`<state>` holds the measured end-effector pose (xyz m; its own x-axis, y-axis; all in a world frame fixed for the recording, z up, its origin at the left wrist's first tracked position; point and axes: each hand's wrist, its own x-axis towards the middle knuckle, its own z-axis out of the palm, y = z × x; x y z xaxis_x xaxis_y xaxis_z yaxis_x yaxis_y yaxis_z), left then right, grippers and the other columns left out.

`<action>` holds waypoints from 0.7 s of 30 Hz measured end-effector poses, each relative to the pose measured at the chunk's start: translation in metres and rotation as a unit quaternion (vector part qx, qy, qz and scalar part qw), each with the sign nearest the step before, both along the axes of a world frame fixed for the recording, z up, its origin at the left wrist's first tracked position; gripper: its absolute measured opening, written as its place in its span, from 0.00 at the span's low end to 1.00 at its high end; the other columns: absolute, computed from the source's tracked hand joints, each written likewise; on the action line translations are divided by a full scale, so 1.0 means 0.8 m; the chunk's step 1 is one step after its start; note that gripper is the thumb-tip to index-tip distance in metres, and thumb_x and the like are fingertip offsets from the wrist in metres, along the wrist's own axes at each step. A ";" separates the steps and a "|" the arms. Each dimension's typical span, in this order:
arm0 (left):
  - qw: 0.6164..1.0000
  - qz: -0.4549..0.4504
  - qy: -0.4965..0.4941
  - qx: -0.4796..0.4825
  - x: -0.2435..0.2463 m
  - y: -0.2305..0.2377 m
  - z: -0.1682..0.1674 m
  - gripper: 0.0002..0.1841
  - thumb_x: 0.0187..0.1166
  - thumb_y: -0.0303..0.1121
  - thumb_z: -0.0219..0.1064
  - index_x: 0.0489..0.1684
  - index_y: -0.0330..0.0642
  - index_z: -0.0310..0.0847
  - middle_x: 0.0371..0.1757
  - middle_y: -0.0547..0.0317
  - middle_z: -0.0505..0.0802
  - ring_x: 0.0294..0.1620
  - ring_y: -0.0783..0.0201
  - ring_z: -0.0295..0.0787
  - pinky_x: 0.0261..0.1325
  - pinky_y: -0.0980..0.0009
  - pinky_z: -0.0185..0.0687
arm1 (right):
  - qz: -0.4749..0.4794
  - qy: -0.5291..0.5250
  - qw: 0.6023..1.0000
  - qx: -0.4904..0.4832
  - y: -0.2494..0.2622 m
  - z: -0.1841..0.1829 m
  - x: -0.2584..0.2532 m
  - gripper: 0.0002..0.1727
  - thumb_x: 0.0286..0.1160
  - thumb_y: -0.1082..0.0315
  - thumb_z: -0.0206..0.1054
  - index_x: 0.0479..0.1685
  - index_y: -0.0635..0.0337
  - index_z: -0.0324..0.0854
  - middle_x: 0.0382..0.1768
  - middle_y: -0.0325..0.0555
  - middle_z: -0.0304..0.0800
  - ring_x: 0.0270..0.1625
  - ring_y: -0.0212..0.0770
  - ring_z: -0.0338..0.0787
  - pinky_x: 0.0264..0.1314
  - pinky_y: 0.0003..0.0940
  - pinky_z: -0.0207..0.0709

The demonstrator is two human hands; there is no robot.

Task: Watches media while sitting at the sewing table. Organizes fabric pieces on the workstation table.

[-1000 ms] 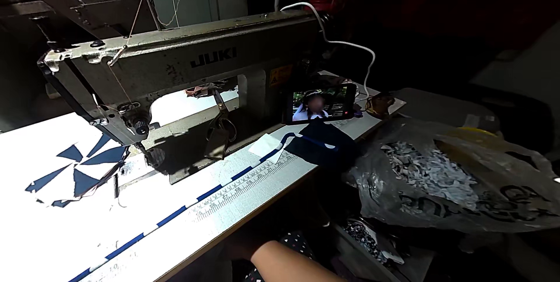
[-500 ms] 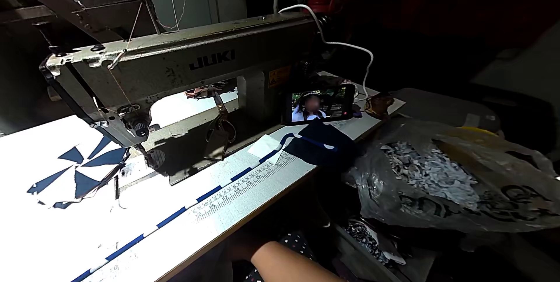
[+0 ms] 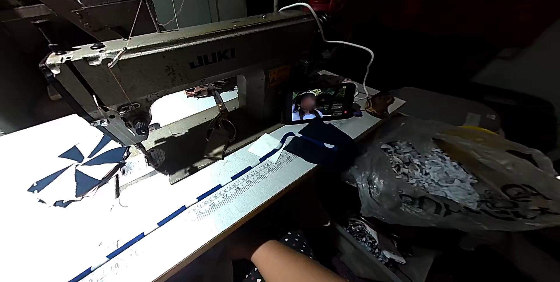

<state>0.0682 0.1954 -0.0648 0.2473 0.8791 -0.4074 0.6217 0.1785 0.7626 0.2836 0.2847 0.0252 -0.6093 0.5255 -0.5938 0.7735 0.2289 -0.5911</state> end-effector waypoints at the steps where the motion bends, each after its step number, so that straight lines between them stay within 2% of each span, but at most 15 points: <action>1: 1.000 0.003 -0.001 -0.001 0.001 0.000 0.001 0.23 0.82 0.32 0.66 0.73 0.31 0.79 0.73 0.40 0.86 0.76 0.50 0.79 0.81 0.53 0.71 | 0.002 -0.001 1.000 0.000 0.000 0.000 0.000 0.22 0.83 0.62 0.68 0.66 0.71 0.82 0.68 0.71 0.82 0.75 0.68 0.79 0.77 0.69 0.66; 5: 1.000 0.010 0.016 -0.009 0.002 0.000 0.008 0.25 0.81 0.33 0.67 0.76 0.33 0.77 0.77 0.38 0.82 0.80 0.47 0.76 0.82 0.52 0.69 | 0.000 -0.004 1.000 -0.001 0.001 -0.002 -0.001 0.23 0.82 0.61 0.68 0.67 0.70 0.82 0.69 0.70 0.82 0.76 0.67 0.78 0.78 0.69 0.65; 9: 1.000 0.015 0.020 -0.017 0.005 0.001 0.009 0.25 0.79 0.32 0.69 0.75 0.31 0.78 0.74 0.36 0.83 0.77 0.46 0.78 0.79 0.51 0.72 | -0.003 -0.007 1.000 -0.004 0.000 0.004 -0.001 0.22 0.82 0.61 0.68 0.66 0.70 0.83 0.68 0.70 0.83 0.74 0.67 0.80 0.77 0.68 0.66; 11: 1.000 0.004 0.013 -0.005 -0.006 0.002 -0.014 0.26 0.79 0.34 0.69 0.75 0.33 0.78 0.75 0.39 0.84 0.77 0.47 0.78 0.79 0.51 0.72 | -0.005 -0.012 1.000 -0.003 0.000 0.006 -0.001 0.23 0.82 0.60 0.68 0.66 0.70 0.82 0.68 0.71 0.82 0.75 0.67 0.79 0.77 0.69 0.66; 17: 1.000 0.000 0.006 0.017 -0.022 0.003 -0.045 0.25 0.77 0.39 0.71 0.73 0.41 0.82 0.75 0.46 0.85 0.77 0.53 0.78 0.79 0.53 0.73 | 0.001 -0.008 1.000 -0.001 0.001 0.004 -0.001 0.23 0.82 0.60 0.69 0.65 0.72 0.82 0.68 0.71 0.82 0.75 0.67 0.79 0.77 0.68 0.66; 21: 1.000 0.007 0.002 0.000 -0.004 0.002 -0.004 0.24 0.78 0.35 0.71 0.72 0.36 0.81 0.73 0.43 0.85 0.76 0.53 0.79 0.79 0.55 0.73 | -0.005 -0.011 1.000 -0.002 0.001 0.005 -0.001 0.23 0.81 0.61 0.69 0.64 0.72 0.83 0.68 0.71 0.83 0.74 0.67 0.79 0.76 0.69 0.66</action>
